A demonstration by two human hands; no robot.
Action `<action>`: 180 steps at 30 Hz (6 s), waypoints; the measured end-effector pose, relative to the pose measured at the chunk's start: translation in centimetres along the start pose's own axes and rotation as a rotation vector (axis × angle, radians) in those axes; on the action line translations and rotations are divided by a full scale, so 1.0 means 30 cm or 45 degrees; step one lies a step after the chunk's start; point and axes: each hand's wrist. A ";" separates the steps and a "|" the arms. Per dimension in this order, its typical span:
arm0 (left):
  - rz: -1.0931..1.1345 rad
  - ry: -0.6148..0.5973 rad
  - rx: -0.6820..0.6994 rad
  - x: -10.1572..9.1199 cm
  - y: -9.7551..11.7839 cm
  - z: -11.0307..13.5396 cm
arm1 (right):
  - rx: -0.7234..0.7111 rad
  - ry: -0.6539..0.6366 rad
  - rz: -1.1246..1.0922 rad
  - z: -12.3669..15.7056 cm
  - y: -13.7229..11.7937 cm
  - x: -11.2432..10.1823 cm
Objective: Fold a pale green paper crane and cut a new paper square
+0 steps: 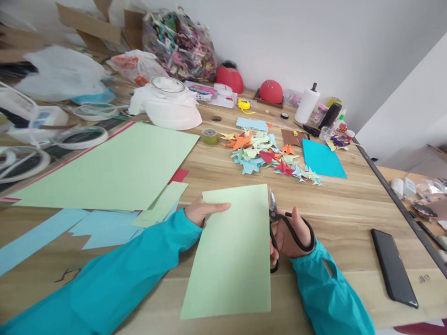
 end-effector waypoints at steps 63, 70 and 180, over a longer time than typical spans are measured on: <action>-0.078 0.020 -0.028 0.045 0.010 0.049 | -0.151 0.209 0.144 -0.017 0.009 0.019; -0.074 0.048 -0.034 0.038 0.002 0.037 | -0.250 0.336 0.101 -0.022 0.002 0.034; -1.365 -0.285 1.363 -0.009 -0.045 0.063 | -0.554 1.181 0.682 -0.098 0.005 -0.092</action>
Point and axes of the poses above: each hand's wrist, its own z-axis away from the middle knuckle, its own x-axis out of the palm, y = z × x, and after that the axes turned 3 degrees about -z, right-handed
